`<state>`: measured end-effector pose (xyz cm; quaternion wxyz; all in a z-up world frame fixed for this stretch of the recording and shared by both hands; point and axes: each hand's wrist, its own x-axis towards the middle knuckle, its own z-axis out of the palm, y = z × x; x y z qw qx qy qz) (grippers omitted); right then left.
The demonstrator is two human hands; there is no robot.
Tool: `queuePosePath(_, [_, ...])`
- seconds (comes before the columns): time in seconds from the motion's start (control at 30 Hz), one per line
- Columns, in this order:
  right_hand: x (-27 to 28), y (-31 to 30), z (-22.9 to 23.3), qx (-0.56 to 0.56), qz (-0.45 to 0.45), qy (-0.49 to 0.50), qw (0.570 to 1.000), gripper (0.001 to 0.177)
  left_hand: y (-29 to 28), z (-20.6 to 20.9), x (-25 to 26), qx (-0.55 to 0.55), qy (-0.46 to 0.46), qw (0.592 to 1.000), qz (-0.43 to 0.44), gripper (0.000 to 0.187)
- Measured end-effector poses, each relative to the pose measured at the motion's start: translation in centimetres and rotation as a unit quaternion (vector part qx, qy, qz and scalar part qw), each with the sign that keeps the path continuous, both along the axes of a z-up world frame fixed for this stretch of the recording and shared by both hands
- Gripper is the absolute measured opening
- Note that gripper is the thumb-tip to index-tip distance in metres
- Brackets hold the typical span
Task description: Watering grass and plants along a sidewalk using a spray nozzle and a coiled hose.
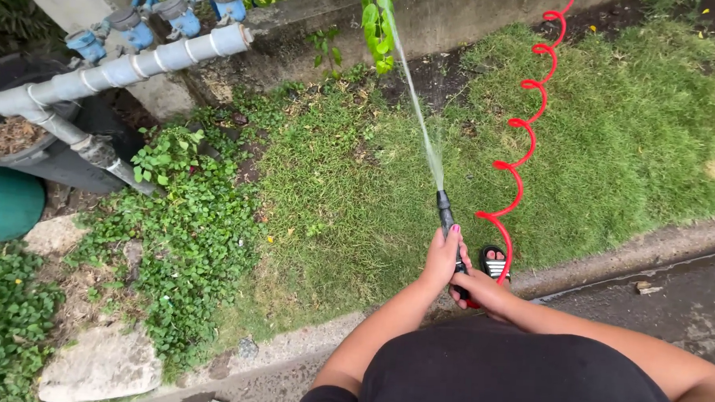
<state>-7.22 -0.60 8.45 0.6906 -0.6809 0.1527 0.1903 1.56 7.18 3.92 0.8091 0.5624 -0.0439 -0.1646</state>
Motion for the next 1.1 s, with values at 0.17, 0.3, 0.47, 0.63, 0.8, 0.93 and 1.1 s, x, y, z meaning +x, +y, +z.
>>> queuePosePath(0.17, [-0.9,0.1,-1.2,0.072,-0.025,0.000,0.997,0.024,0.1,-0.6,-0.4,0.002,0.001,1.000,-0.009,0.041])
queuePosePath(0.3, [-1.4,-0.1,-1.8,0.077,-0.031,0.010,0.997,0.024,0.6,0.6,-1.5,0.006,0.029,0.999,-0.014,0.042])
queuePosePath(0.47, [-2.2,-0.7,-2.0,0.078,-0.032,0.045,0.995,0.029,0.2,-0.9,-2.2,-0.001,0.080,0.997,0.005,0.043])
queuePosePath(0.63, [-1.7,-3.0,-2.2,0.080,-0.037,0.003,0.996,0.026,-2.0,1.2,-1.4,0.123,0.025,0.992,-0.005,0.034])
queuePosePath(0.8, [-3.2,-8.3,-3.0,0.082,-0.056,-0.003,0.995,0.028,-9.4,-5.2,-0.3,0.104,0.026,0.994,-0.032,0.032])
queuePosePath(0.93, [-5.5,-14.7,-2.7,0.132,-0.092,0.076,0.984,0.018,-16.1,-1.2,-3.6,0.128,0.029,0.986,-0.105,0.037])
queuePosePath(1.1, [-9.2,-20.9,-1.2,0.164,-0.140,0.063,0.975,0.024,-23.8,0.8,-6.7,0.103,0.060,0.980,-0.158,0.024])
